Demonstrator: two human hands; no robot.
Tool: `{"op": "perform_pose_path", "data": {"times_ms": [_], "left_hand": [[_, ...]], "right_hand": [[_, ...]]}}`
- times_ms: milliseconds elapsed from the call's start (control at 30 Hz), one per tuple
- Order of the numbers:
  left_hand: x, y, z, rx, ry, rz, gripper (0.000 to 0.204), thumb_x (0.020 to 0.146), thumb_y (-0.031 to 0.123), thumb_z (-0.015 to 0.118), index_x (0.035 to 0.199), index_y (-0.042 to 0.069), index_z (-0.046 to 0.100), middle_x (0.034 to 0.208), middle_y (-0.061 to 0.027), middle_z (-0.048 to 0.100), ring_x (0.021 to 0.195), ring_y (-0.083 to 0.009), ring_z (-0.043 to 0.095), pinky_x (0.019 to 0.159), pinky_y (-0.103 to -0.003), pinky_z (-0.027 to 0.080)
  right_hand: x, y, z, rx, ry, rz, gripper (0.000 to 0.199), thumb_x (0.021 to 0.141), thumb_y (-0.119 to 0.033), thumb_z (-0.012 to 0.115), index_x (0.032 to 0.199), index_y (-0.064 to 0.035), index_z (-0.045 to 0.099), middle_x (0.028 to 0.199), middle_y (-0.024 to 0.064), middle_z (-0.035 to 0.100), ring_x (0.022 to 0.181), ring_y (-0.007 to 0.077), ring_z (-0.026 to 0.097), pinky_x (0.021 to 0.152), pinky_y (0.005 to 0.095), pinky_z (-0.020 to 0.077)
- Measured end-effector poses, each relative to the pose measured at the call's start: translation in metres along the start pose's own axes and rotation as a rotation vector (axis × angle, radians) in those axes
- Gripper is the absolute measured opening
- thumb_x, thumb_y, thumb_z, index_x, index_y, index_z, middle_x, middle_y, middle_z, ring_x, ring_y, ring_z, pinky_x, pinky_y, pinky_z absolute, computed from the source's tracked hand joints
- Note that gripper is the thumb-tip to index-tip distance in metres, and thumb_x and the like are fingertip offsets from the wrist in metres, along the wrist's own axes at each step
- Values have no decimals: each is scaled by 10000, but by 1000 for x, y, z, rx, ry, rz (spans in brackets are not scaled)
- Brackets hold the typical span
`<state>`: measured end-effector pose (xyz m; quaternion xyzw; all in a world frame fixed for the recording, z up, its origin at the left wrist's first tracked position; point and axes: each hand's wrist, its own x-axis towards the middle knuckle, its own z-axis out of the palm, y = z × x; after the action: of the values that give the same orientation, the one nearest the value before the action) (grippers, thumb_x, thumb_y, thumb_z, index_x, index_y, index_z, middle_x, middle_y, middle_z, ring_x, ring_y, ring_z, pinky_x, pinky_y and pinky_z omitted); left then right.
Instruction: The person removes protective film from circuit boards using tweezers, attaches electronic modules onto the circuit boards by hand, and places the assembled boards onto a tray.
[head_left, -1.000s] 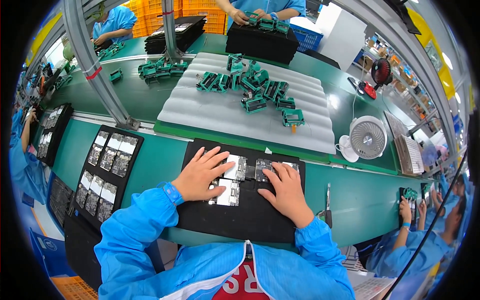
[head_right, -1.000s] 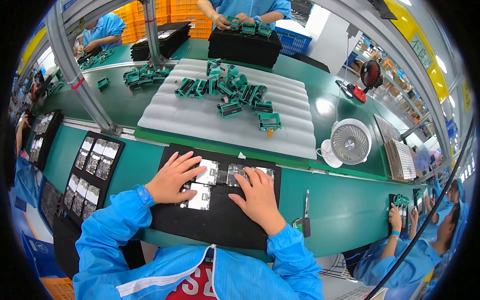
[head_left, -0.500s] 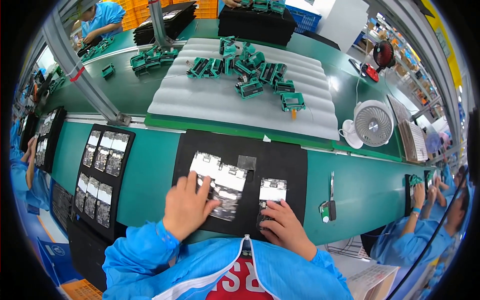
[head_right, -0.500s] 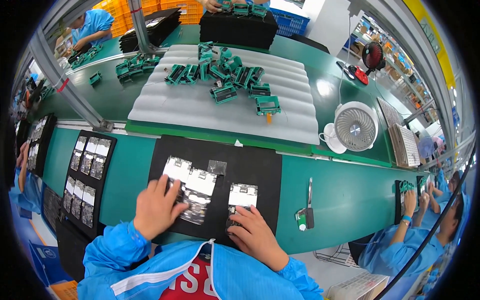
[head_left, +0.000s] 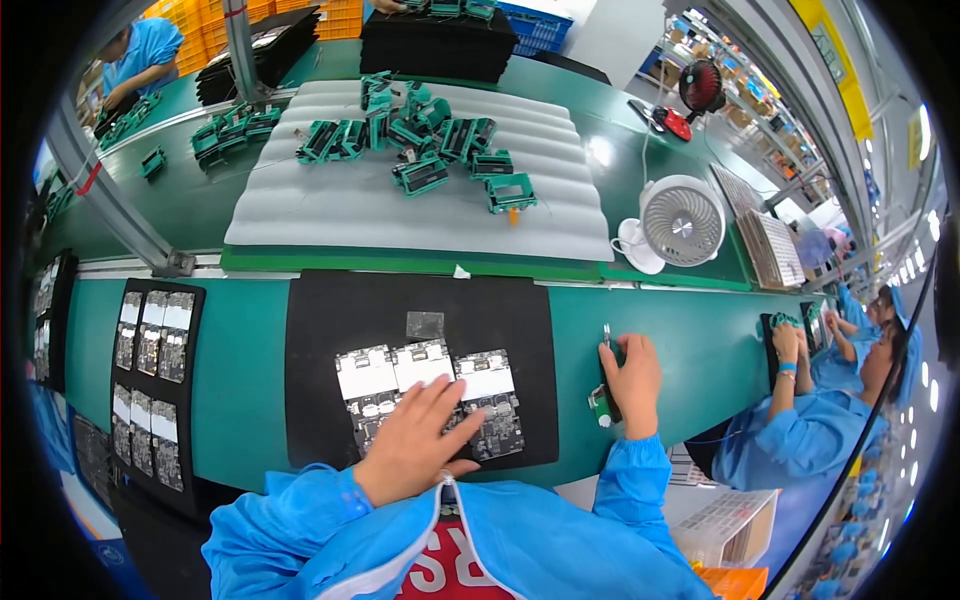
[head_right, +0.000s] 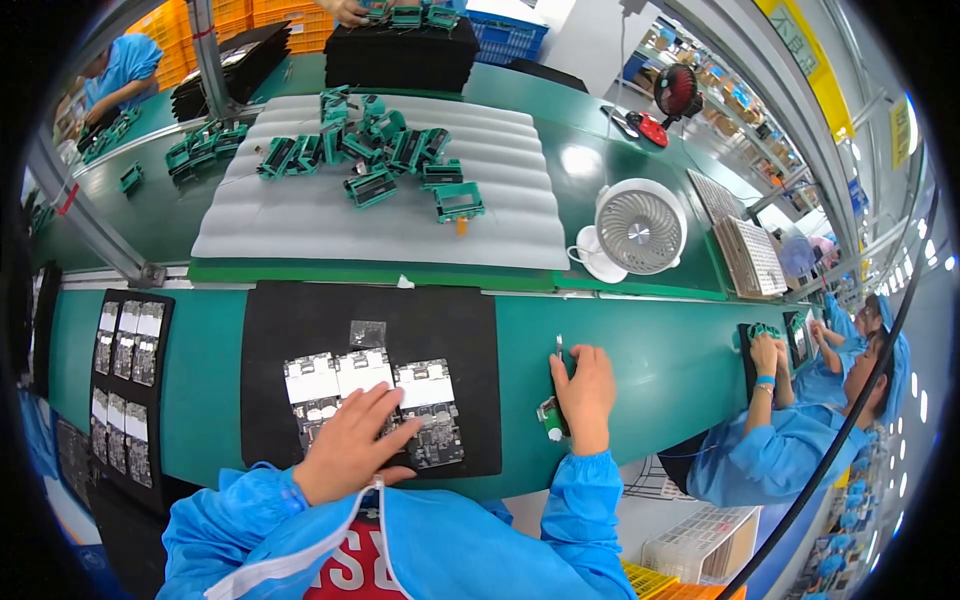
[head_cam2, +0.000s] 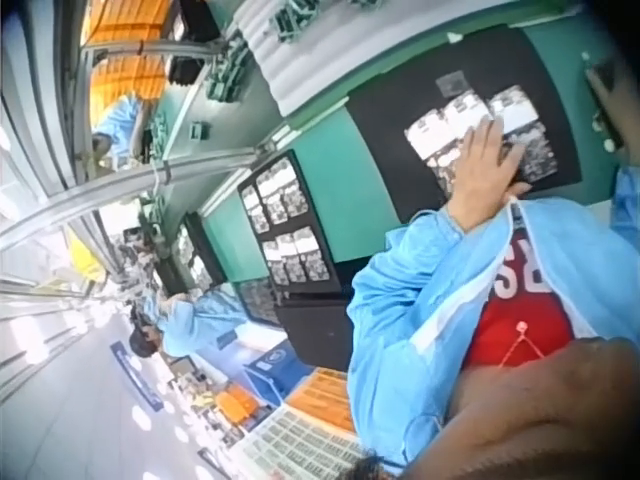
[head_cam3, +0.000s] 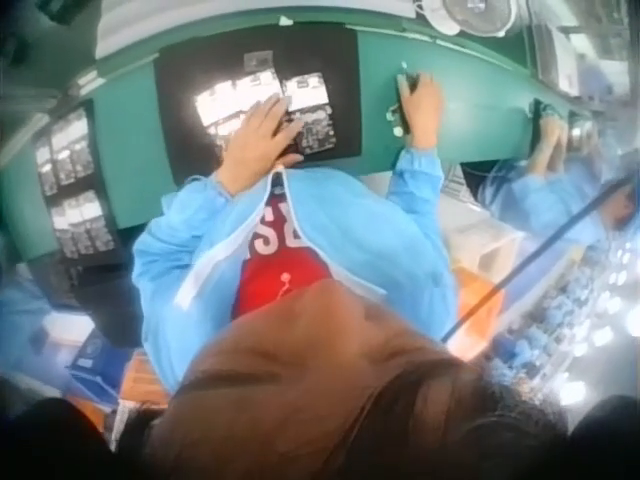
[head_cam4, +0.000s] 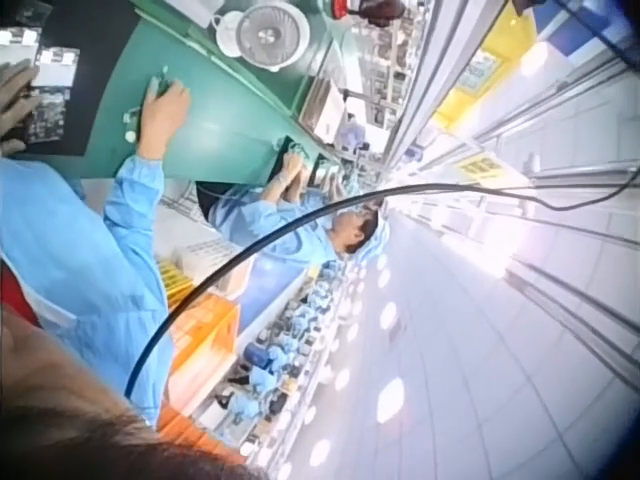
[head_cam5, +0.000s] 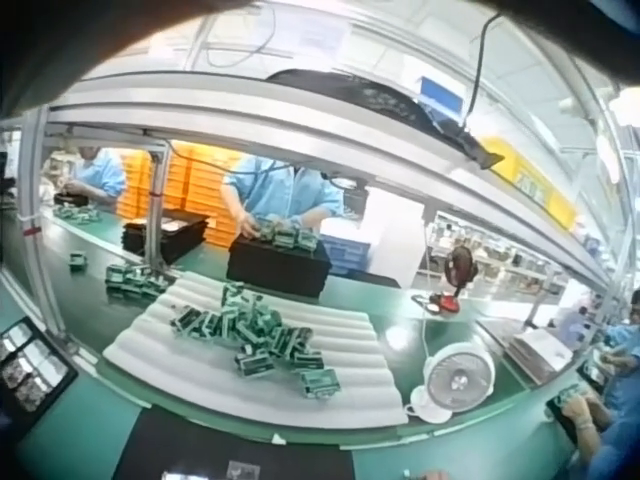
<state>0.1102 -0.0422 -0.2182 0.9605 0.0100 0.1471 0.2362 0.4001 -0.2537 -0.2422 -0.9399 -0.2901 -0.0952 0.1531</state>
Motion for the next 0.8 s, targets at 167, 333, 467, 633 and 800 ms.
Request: {"op": "perform_pose_path", "data": {"times_ms": [167,333,467,633,800], "left_hand": [[7,0,39,-5,12,61,723,851,521,717,1435,140,525,1541,-256,366,1444,-451,326,1171,-570,299],[10,0,43,13,17,58,691,867,486,714,1430,128,531,1544,-249,367,1452,-442,322,1180,-525,308],[11,0,42,46,5,30,654,877,429,718,1416,104,541,1546,-239,368,1462,-415,320,1186,-501,303],[11,1,41,7,12,19,619,883,390,719,1400,91,556,1549,-237,363,1470,-402,312,1192,-495,299],[10,1,43,-25,4,3,622,884,383,717,1403,80,559,1535,-245,382,1474,-400,313,1204,-499,286]], "right_hand": [[7,3,13,136,35,-4,191,908,-204,699,923,-55,580,868,129,616,782,338,621,681,443,492],[7,-23,7,375,144,-77,170,891,-159,720,934,-52,595,819,128,650,708,336,627,620,423,485],[-5,-72,-5,405,179,-473,195,839,-161,779,939,-91,627,767,87,660,679,305,643,591,409,483],[-21,-120,-18,223,-101,-520,182,863,-240,756,916,-119,632,738,54,666,604,297,634,531,393,481],[-32,-142,-24,111,-228,-479,106,921,-197,661,961,-118,603,780,81,675,635,320,653,544,422,500]]}}
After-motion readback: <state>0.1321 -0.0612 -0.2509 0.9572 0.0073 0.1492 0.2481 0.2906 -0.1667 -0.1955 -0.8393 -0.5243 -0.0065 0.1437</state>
